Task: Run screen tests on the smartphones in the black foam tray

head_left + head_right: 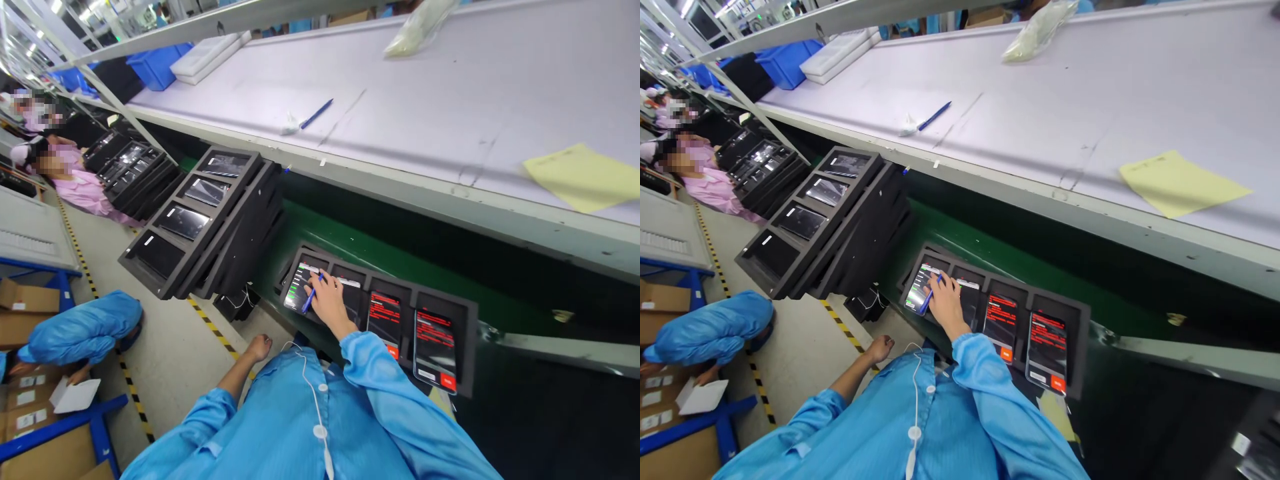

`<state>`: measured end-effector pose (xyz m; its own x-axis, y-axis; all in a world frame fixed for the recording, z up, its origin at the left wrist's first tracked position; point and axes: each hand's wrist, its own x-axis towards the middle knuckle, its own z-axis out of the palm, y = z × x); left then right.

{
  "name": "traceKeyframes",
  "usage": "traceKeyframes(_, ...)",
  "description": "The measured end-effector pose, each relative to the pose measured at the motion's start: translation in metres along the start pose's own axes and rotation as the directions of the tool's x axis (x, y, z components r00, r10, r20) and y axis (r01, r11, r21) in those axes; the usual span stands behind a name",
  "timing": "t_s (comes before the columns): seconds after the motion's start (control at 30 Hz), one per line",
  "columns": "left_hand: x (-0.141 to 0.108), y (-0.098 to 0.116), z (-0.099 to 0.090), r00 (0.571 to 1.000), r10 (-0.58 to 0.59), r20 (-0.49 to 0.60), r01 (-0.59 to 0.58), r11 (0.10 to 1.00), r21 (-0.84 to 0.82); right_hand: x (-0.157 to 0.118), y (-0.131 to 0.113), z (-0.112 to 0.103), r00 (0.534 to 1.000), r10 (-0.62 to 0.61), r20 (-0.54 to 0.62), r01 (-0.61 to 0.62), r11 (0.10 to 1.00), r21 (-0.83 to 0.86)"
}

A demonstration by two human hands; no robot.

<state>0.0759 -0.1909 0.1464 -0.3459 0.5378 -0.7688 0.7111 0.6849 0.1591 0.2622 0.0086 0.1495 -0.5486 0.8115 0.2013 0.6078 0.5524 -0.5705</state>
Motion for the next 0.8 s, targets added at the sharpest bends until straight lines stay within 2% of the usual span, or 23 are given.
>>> traceKeyframes(0.1,0.006,0.023,-0.002,0.994,0.083,0.076,-0.082,0.996,-0.019,-0.027,0.040,-0.033,0.980,0.102,-0.169,-0.096,0.994,0.043)
traceKeyframes(0.17,0.011,0.047,-0.001,0.966,0.223,0.128,-0.217,0.974,-0.059,-0.055,0.079,-0.064,0.934,0.223,-0.280,-0.217,0.975,0.052)
traceKeyframes(0.27,0.012,0.091,0.007,0.857,0.487,0.168,-0.468,0.873,-0.141,-0.101,0.136,-0.109,0.827,0.379,-0.415,-0.401,0.915,0.039)
traceKeyframes(0.3,0.011,0.106,0.011,0.815,0.546,0.192,-0.520,0.836,-0.173,-0.113,0.148,-0.120,0.803,0.404,-0.439,-0.436,0.899,0.029)
traceKeyframes(0.33,0.008,0.121,0.015,0.781,0.582,0.227,-0.545,0.812,-0.209,-0.121,0.156,-0.128,0.799,0.407,-0.442,-0.447,0.894,0.015)
traceKeyframes(0.37,0.005,0.134,0.020,0.752,0.602,0.267,-0.551,0.797,-0.248,-0.126,0.157,-0.131,0.817,0.390,-0.426,-0.431,0.903,0.000)
traceKeyframes(0.43,-0.002,0.156,0.029,0.712,0.621,0.327,-0.539,0.783,-0.312,-0.123,0.146,-0.126,0.896,0.295,-0.330,-0.322,0.946,-0.029)
traceKeyframes(0.5,-0.010,0.168,0.037,0.706,0.620,0.343,-0.533,0.783,-0.319,-0.107,0.122,-0.107,0.970,0.149,-0.191,-0.158,0.987,-0.034)
traceKeyframes(0.53,-0.014,0.171,0.039,0.709,0.617,0.341,-0.536,0.786,-0.308,-0.097,0.108,-0.096,0.985,0.094,-0.141,-0.099,0.995,-0.032)
traceKeyframes(0.6,-0.021,0.173,0.044,0.720,0.607,0.338,-0.532,0.794,-0.294,-0.079,0.083,-0.075,0.996,0.029,-0.086,-0.031,0.999,-0.026)
traceKeyframes(0.67,-0.026,0.171,0.048,0.740,0.587,0.328,-0.504,0.807,-0.307,-0.069,0.071,-0.063,0.998,-0.015,-0.066,0.014,1.000,-0.022)
traceKeyframes(0.73,-0.030,0.169,0.054,0.762,0.558,0.327,-0.454,0.822,-0.344,-0.070,0.076,-0.066,0.996,-0.032,-0.088,0.032,0.999,0.001)
traceKeyframes(0.8,-0.032,0.171,0.061,0.773,0.543,0.326,-0.414,0.823,-0.389,-0.078,0.097,-0.082,0.988,0.002,-0.156,0.004,0.999,0.039)
